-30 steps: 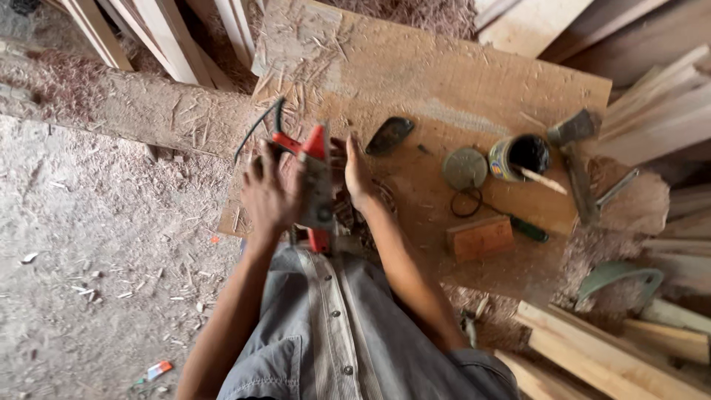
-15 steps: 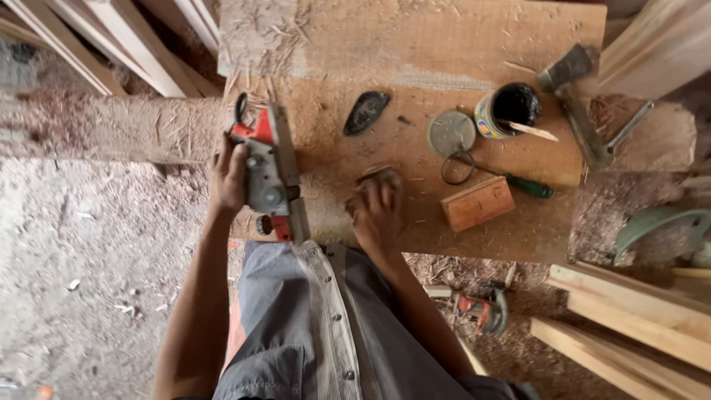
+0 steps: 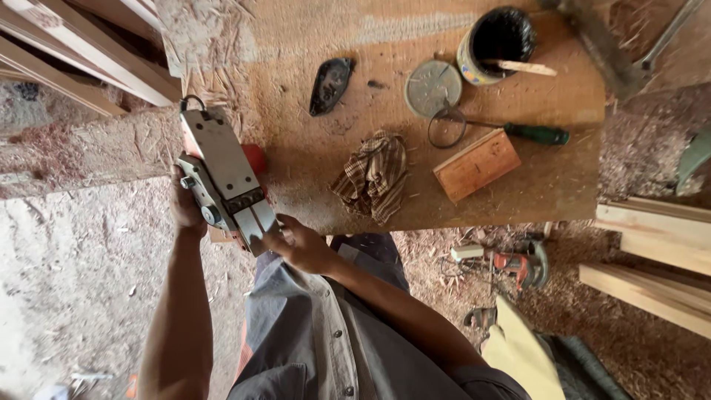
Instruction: The person disassembles a red power planer by hand, removes internal components including the armature and field coil, wipes the housing with a cloth, and then begins to reassemble the internal parts back into the housing.
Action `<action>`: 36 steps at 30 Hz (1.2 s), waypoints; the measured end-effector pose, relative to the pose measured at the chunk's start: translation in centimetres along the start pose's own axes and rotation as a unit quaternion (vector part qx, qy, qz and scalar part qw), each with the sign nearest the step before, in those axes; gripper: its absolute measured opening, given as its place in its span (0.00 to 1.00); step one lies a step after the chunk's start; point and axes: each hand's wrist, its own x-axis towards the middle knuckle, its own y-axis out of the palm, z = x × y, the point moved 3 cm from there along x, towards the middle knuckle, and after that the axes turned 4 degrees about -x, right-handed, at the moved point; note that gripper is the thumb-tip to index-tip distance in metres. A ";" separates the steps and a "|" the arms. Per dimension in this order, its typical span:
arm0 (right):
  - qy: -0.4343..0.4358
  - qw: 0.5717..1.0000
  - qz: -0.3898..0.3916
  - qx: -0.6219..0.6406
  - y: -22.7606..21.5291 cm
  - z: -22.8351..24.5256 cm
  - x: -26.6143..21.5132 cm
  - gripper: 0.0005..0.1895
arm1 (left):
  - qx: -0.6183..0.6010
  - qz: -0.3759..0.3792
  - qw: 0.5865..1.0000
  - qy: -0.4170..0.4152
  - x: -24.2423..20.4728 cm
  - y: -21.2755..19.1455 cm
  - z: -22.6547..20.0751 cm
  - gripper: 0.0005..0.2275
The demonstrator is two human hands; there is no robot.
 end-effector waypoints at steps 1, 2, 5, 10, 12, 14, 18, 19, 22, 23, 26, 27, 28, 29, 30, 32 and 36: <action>-0.028 1.000 0.004 -0.013 0.5 0.3 0.2 0.26 | -0.017 0.001 1.000 -0.003 -0.1 -0.2 0.3 0.29; -0.035 0.999 -0.013 -0.031 0.7 0.5 0.4 0.26 | -0.035 0.002 0.999 -0.006 -0.2 -0.5 0.6 0.30; -0.037 0.997 -0.039 -0.052 1.0 0.6 0.7 0.26 | -0.038 -0.021 0.999 0.003 -0.1 -1.0 1.0 0.28; 0.026 0.993 -0.057 -0.096 0.4 -0.7 1.0 0.26 | -0.007 -0.056 0.998 -0.035 -0.3 -2.4 1.7 0.31; 0.036 0.989 -0.102 -0.099 -0.3 -1.0 1.9 0.26 | -0.003 -0.053 0.998 -0.031 0.0 -2.5 2.0 0.32; 0.044 0.990 -0.122 -0.060 -1.0 -1.4 3.3 0.28 | -0.008 -0.034 0.999 -0.015 0.0 -2.6 2.1 0.32; 0.088 0.988 -0.093 0.083 -1.3 -2.6 6.0 0.27 | 0.004 -0.052 0.998 -0.026 -0.5 -2.4 2.4 0.35; 0.107 0.985 -0.081 0.112 -1.1 -2.9 6.5 0.27 | 0.002 -0.047 0.999 -0.016 -0.6 -2.1 2.2 0.35; 0.097 0.961 -0.047 0.255 -0.1 -3.5 7.1 0.25 | -0.016 -0.047 0.999 -0.008 -0.9 -1.4 1.9 0.36; 0.097 0.957 -0.064 0.266 0.4 -3.7 7.1 0.25 | -0.023 -0.050 0.998 -0.011 -1.1 -1.2 1.9 0.36; 0.101 0.943 -0.116 0.295 1.5 -4.3 7.1 0.25 | -0.027 -0.046 0.999 -0.001 -1.3 -0.9 1.9 0.36; 0.102 0.940 -0.132 0.298 1.6 -4.4 7.2 0.26 | -0.039 -0.047 0.998 -0.005 -1.3 -0.8 1.9 0.36; 0.103 0.936 -0.149 0.301 1.7 -4.5 7.2 0.26 | -0.052 -0.049 0.997 -0.010 -1.2 -0.7 2.0 0.36; 0.110 0.933 -0.148 0.309 1.9 -4.5 7.3 0.26 | -0.064 -0.050 0.997 -0.014 -1.3 -0.6 2.1 0.35; 0.117 0.930 -0.147 0.316 2.0 -4.5 7.3 0.26 | -0.066 -0.056 0.996 -0.019 -1.3 -0.6 2.1 0.35; 0.122 0.924 -0.150 0.330 2.1 -4.4 7.3 0.26 | -0.070 -0.064 0.995 -0.029 -1.3 -0.6 2.1 0.34; 0.132 0.918 -0.156 0.341 2.0 -4.0 7.4 0.27 | -0.026 -0.096 0.995 -0.016 -1.2 -0.8 2.2 0.32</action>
